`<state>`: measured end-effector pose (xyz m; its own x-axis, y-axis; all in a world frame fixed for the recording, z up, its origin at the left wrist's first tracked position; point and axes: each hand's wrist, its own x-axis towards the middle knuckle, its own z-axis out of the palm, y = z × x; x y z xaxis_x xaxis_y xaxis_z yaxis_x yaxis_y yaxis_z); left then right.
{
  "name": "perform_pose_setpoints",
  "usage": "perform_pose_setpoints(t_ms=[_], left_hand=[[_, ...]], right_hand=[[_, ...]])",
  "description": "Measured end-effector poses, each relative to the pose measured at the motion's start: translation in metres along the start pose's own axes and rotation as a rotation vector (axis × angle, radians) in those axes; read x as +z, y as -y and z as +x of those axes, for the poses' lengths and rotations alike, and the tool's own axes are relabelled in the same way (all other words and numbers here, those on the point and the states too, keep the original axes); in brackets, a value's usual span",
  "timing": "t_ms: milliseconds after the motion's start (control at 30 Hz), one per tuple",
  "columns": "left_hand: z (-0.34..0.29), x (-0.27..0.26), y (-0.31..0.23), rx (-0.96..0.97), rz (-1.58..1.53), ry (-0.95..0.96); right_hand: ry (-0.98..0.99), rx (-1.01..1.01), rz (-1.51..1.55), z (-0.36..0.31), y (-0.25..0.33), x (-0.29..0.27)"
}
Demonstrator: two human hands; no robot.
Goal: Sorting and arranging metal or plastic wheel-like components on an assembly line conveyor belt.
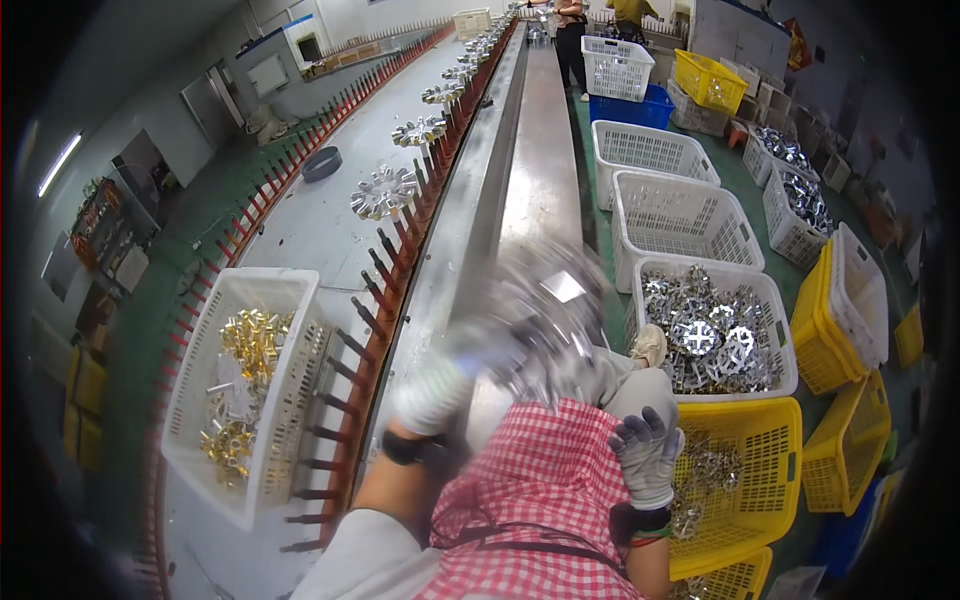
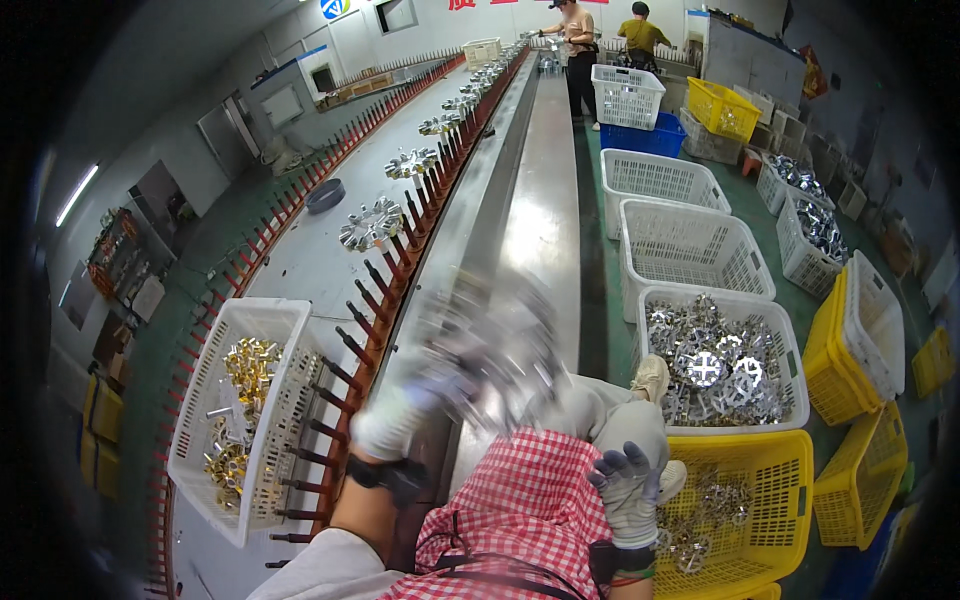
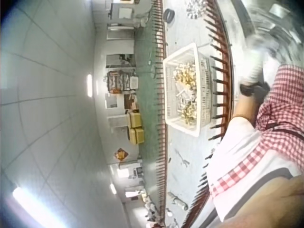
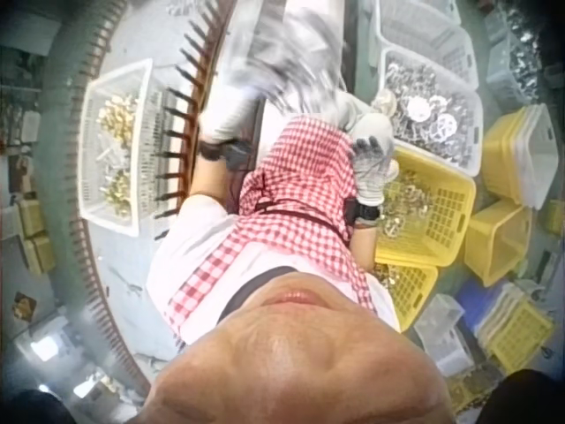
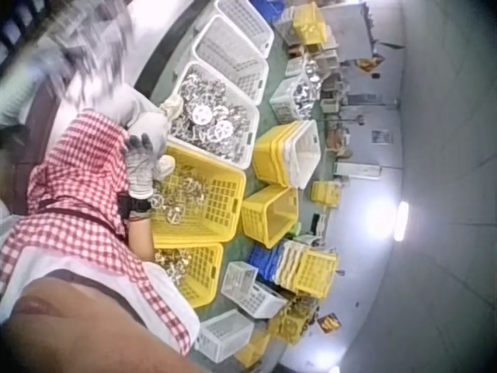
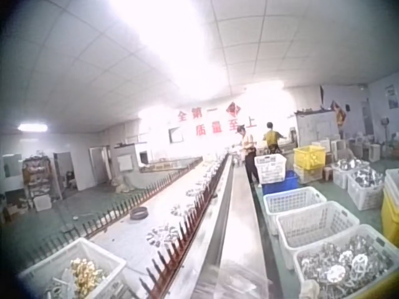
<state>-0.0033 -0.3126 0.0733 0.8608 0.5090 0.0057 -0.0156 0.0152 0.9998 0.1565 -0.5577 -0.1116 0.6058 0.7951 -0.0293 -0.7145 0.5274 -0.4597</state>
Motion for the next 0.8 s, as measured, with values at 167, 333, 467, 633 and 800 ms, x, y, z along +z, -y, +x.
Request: perform_pose_setpoints(t_ms=[167,333,467,633,800], left_hand=[[0.006,0.087,0.096,-0.206,0.169,0.718],[0.012,0.099,0.093,0.199,0.054,0.506],[0.027,0.046,0.065,-0.143,-0.322,0.19],[0.022,-0.034,0.089,0.107,-0.595,-0.432],[0.011,-0.109,0.087,0.277,-0.737,-0.752]], right_hand=[[-0.171,-0.084,-0.214,-0.02,-0.003,0.017],[-0.332,-0.059,0.022,-0.033,0.033,-0.004],[-0.373,-0.229,0.111,-0.074,0.084,-0.087],[-1.101,-0.565,0.492,-0.105,0.107,-0.179],[-0.841,-0.533,0.378,-0.094,0.091,-0.148]])
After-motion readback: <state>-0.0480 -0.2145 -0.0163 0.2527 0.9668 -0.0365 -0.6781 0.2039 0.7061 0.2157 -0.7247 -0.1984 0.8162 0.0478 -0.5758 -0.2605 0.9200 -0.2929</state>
